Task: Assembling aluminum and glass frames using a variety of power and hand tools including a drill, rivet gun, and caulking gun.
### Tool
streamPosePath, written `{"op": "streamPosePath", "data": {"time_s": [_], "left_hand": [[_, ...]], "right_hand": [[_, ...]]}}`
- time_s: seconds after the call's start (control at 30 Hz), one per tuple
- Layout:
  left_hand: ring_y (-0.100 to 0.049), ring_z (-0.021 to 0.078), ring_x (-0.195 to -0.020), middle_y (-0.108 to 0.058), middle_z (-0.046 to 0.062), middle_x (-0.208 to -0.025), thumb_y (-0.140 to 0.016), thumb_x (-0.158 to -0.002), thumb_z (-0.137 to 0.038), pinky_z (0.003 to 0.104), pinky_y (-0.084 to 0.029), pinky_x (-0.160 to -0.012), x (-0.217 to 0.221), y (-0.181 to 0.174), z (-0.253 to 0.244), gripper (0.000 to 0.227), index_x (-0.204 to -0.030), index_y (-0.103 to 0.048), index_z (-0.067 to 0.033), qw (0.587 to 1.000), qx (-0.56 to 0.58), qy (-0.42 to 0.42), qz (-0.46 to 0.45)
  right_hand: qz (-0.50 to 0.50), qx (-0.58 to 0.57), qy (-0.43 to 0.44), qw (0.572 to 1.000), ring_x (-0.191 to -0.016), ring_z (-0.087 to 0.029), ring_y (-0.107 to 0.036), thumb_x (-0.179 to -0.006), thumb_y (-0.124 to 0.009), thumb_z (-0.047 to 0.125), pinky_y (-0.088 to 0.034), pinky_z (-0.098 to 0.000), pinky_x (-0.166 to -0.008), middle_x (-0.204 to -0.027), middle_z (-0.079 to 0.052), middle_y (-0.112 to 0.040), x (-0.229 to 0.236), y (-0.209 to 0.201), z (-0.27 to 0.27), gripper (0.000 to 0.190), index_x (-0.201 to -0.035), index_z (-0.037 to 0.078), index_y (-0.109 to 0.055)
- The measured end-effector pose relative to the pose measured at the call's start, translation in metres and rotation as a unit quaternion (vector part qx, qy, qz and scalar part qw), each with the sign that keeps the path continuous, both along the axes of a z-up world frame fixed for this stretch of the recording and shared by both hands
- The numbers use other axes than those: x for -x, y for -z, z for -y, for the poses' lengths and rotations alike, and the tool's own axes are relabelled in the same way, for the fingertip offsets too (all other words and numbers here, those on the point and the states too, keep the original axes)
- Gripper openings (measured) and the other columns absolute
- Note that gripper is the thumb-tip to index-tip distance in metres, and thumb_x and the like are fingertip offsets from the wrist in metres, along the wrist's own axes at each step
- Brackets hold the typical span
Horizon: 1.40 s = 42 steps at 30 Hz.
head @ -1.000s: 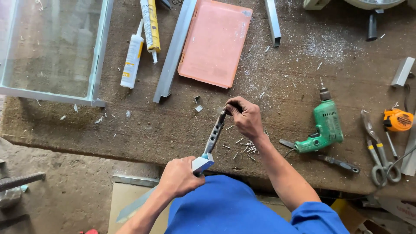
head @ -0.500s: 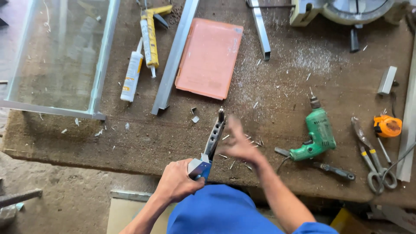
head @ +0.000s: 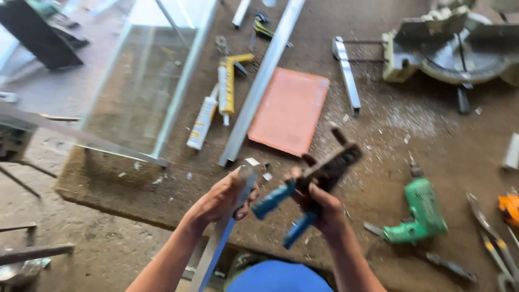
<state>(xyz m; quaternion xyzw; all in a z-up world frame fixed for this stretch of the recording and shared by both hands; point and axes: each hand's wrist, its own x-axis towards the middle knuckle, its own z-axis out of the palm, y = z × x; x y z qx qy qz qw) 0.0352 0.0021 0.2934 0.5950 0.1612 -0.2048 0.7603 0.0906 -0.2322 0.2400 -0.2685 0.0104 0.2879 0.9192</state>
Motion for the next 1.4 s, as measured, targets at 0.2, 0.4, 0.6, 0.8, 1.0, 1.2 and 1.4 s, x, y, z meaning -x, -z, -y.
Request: {"op": "streamPosePath", "data": {"time_s": [0.2, 0.4, 0.6, 0.8, 1.0, 1.2, 1.4], "left_hand": [[-0.062, 0.0194, -0.049, -0.062, 0.010, -0.073, -0.036, -0.101, -0.064, 0.030, -0.053, -0.043, -0.011, -0.022, -0.018, 0.066, -0.095, -0.058, -0.0016, 0.980, 0.102, -0.057, 0.160], [-0.054, 0.0143, -0.055, -0.066, -0.001, -0.076, -0.046, -0.101, -0.036, 0.036, -0.042, -0.054, -0.003, -0.090, 0.027, 0.022, -0.107, -0.052, -0.0150, 0.898, -0.387, -0.053, 0.203], [-0.060, 0.0242, -0.058, -0.060, 0.004, -0.073, -0.046, -0.102, -0.034, 0.044, -0.044, -0.057, 0.001, -0.093, 0.031, 0.021, -0.113, -0.045, -0.0155, 0.873, -0.439, -0.063, 0.203], [-0.064, 0.0292, -0.061, -0.063, 0.005, -0.077, -0.043, -0.102, -0.039, 0.047, -0.046, -0.057, 0.000, -0.097, 0.033, 0.029, -0.121, -0.046, -0.0182, 0.866, -0.460, -0.051, 0.189], [-0.064, 0.0307, -0.062, -0.063, 0.005, -0.075, -0.043, -0.101, -0.043, 0.046, -0.044, -0.058, -0.004, -0.093, 0.033, 0.029, -0.117, -0.046, -0.0187, 0.873, -0.460, -0.053, 0.153], [-0.073, 0.0399, -0.063, -0.073, 0.011, -0.076, -0.043, -0.101, -0.045, 0.052, -0.051, -0.058, -0.006, -0.084, 0.026, 0.033, -0.120, -0.043, -0.0183, 0.857, -0.488, -0.041, 0.159], [-0.068, 0.0410, -0.059, -0.070, 0.020, -0.093, -0.047, -0.105, -0.031, 0.056, -0.053, -0.051, -0.008, -0.064, 0.017, 0.029, -0.122, -0.036, -0.0096, 0.802, -0.553, -0.001, 0.225]], "right_hand": [[0.459, 0.291, -0.054, 0.838, -0.125, -0.022, -0.067, -0.087, -0.059, 0.022, -0.053, -0.0450, -0.105, -0.127, -0.007, -0.074, 0.027, -0.047, 0.019, 0.041, -0.125, 0.007, -0.067], [0.434, 0.259, -0.034, 0.862, -0.107, -0.020, -0.071, -0.091, -0.045, 0.087, -0.060, -0.0404, -0.092, -0.125, -0.010, -0.071, 0.029, -0.056, 0.009, 0.093, -0.127, 0.003, -0.065], [0.407, 0.263, -0.045, 0.874, -0.096, -0.019, -0.074, -0.089, -0.048, 0.083, -0.061, -0.0380, -0.088, -0.106, -0.008, -0.076, 0.027, -0.060, 0.006, 0.097, -0.138, 0.000, -0.057], [0.399, 0.247, -0.048, 0.882, -0.095, -0.020, -0.073, -0.089, -0.050, 0.082, -0.061, -0.0384, -0.087, -0.103, -0.008, -0.075, 0.024, -0.068, 0.005, 0.097, -0.138, -0.001, -0.056], [0.440, 0.297, -0.051, 0.846, -0.092, -0.016, -0.073, -0.089, -0.045, 0.082, -0.064, -0.0355, -0.077, -0.102, -0.004, -0.076, 0.013, -0.056, 0.006, 0.093, -0.139, 0.004, -0.057], [0.475, 0.332, -0.029, 0.814, -0.082, -0.015, -0.071, -0.089, -0.043, 0.083, -0.058, -0.0349, -0.072, -0.098, -0.002, -0.076, 0.007, -0.030, -0.002, 0.082, -0.110, 0.009, -0.070], [0.293, 0.268, -0.103, 0.912, -0.076, -0.023, -0.073, -0.083, -0.062, 0.034, -0.062, -0.0439, -0.078, -0.082, -0.010, -0.076, 0.007, -0.029, -0.044, 0.028, -0.091, 0.008, -0.071]]}}
